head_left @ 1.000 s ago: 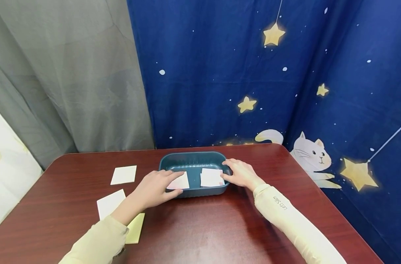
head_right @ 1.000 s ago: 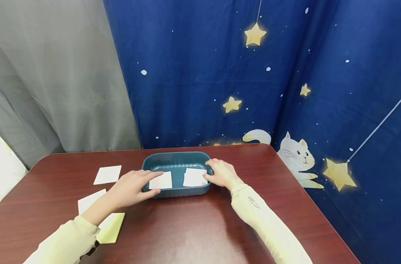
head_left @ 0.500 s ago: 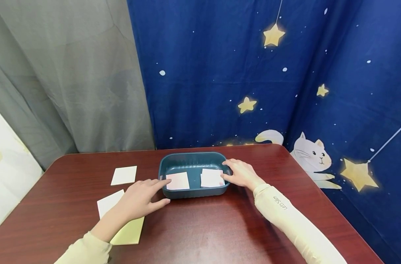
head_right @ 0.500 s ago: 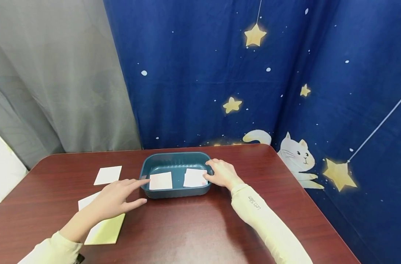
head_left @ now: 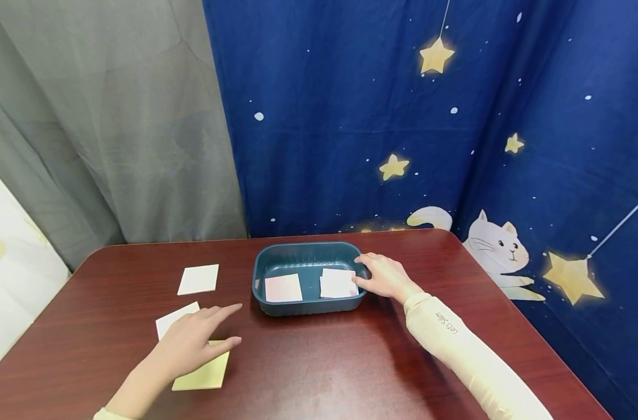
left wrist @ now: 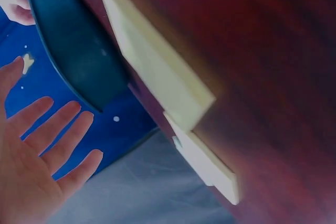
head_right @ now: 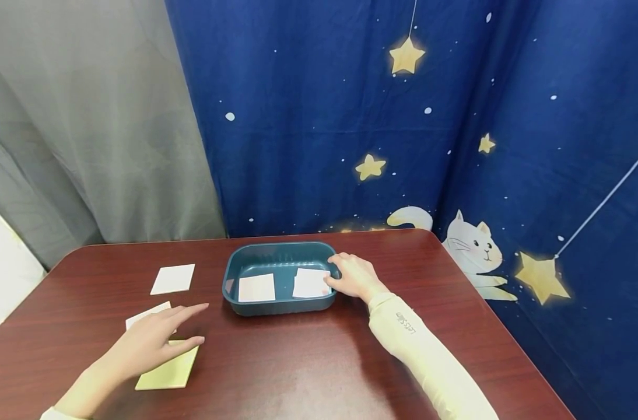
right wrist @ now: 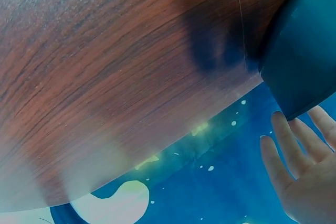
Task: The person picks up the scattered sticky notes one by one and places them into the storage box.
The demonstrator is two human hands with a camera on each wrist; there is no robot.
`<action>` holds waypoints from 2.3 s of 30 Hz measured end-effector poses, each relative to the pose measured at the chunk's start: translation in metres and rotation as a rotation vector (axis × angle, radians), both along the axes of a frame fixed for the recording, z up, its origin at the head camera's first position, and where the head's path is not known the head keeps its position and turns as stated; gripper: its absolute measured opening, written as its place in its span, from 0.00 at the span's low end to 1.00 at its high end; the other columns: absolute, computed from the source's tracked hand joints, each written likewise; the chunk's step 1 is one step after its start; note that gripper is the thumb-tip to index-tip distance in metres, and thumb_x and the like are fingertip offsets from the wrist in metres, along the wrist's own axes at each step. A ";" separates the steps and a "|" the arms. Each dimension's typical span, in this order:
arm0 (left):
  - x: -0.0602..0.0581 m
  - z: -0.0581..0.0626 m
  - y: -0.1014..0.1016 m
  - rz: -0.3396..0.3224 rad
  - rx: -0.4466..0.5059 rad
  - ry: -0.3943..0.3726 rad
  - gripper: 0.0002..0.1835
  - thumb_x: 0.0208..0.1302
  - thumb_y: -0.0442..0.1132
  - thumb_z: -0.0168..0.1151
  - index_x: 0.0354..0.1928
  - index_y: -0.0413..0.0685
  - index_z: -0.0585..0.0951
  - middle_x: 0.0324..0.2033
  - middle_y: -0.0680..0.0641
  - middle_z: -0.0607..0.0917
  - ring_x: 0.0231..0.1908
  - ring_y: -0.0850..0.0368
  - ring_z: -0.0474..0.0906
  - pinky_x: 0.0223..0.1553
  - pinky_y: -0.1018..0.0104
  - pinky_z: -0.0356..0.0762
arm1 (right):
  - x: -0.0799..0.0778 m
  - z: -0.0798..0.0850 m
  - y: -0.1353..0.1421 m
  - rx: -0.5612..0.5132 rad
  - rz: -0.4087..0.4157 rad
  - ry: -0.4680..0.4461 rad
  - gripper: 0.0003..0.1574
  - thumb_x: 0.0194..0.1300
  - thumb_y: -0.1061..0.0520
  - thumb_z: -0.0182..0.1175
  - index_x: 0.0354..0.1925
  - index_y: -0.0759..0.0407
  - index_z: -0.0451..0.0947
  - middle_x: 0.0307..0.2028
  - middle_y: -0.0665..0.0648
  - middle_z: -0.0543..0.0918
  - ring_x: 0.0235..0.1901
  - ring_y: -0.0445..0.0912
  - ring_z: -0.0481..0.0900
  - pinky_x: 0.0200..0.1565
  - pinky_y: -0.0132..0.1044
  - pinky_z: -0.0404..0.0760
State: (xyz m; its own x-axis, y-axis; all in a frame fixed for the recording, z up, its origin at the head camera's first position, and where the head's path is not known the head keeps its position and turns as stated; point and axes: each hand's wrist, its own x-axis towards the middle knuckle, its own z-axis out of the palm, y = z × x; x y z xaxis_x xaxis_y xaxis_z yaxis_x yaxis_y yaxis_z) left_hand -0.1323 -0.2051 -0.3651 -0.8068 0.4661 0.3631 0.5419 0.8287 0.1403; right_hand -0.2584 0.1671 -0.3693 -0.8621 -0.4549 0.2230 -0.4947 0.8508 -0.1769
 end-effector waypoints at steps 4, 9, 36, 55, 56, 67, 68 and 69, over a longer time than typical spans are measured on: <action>0.006 -0.006 -0.007 0.013 0.000 -0.040 0.30 0.49 0.56 0.62 0.52 0.48 0.75 0.39 0.50 0.79 0.35 0.54 0.77 0.35 0.56 0.72 | 0.000 0.001 0.000 -0.002 -0.003 -0.003 0.31 0.53 0.40 0.58 0.51 0.56 0.73 0.47 0.56 0.75 0.46 0.48 0.73 0.44 0.47 0.71; 0.013 -0.017 -0.013 0.006 -0.015 -0.034 0.34 0.43 0.59 0.65 0.52 0.49 0.75 0.44 0.50 0.78 0.39 0.52 0.76 0.38 0.53 0.70 | 0.001 0.001 -0.001 -0.003 0.002 0.002 0.31 0.53 0.41 0.58 0.51 0.57 0.73 0.47 0.56 0.75 0.46 0.49 0.73 0.43 0.47 0.72; 0.016 -0.034 -0.026 0.025 -0.102 -0.305 0.43 0.31 0.57 0.70 0.53 0.43 0.72 0.48 0.37 0.74 0.48 0.40 0.70 0.40 0.43 0.65 | 0.002 0.000 0.000 -0.010 0.002 0.013 0.31 0.53 0.41 0.59 0.50 0.56 0.73 0.46 0.56 0.76 0.44 0.49 0.74 0.41 0.47 0.73; 0.018 -0.033 -0.029 -0.004 -0.100 -0.327 0.44 0.30 0.54 0.72 0.54 0.42 0.71 0.48 0.36 0.74 0.46 0.38 0.71 0.37 0.43 0.67 | 0.001 0.000 0.000 -0.012 0.006 0.015 0.30 0.53 0.41 0.58 0.50 0.56 0.74 0.46 0.55 0.76 0.45 0.48 0.74 0.42 0.47 0.72; 0.018 -0.032 -0.029 -0.003 -0.103 -0.326 0.44 0.30 0.54 0.72 0.54 0.42 0.71 0.48 0.36 0.74 0.46 0.38 0.71 0.37 0.43 0.67 | 0.001 0.000 0.000 -0.012 0.006 0.016 0.30 0.52 0.40 0.58 0.50 0.56 0.74 0.46 0.55 0.76 0.45 0.48 0.74 0.42 0.47 0.72; 0.017 -0.034 -0.028 0.002 -0.118 -0.270 0.43 0.29 0.53 0.72 0.54 0.43 0.72 0.45 0.40 0.76 0.45 0.39 0.71 0.38 0.43 0.67 | 0.001 0.000 0.000 -0.019 0.004 0.008 0.31 0.53 0.41 0.58 0.50 0.57 0.73 0.46 0.56 0.76 0.45 0.49 0.74 0.41 0.48 0.72; 0.017 -0.034 -0.028 -0.002 -0.116 -0.261 0.43 0.29 0.53 0.72 0.53 0.43 0.72 0.45 0.41 0.76 0.45 0.39 0.71 0.38 0.43 0.67 | 0.000 0.000 0.000 -0.019 0.005 0.009 0.31 0.53 0.41 0.58 0.50 0.57 0.73 0.46 0.56 0.76 0.45 0.49 0.74 0.41 0.48 0.72; 0.016 -0.034 -0.028 -0.006 -0.115 -0.253 0.43 0.29 0.53 0.72 0.53 0.42 0.72 0.44 0.40 0.76 0.44 0.39 0.71 0.38 0.43 0.67 | 0.000 0.000 0.000 -0.020 0.006 0.009 0.31 0.53 0.41 0.58 0.50 0.57 0.73 0.46 0.56 0.76 0.45 0.49 0.74 0.41 0.48 0.72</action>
State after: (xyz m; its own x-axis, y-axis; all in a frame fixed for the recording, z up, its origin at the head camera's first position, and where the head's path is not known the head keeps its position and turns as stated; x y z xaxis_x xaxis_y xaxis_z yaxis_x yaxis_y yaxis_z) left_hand -0.1161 -0.2331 -0.3991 -0.8620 0.4979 0.0952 0.5068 0.8436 0.1773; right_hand -0.2581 0.1671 -0.3694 -0.8573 -0.4555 0.2398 -0.5014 0.8443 -0.1889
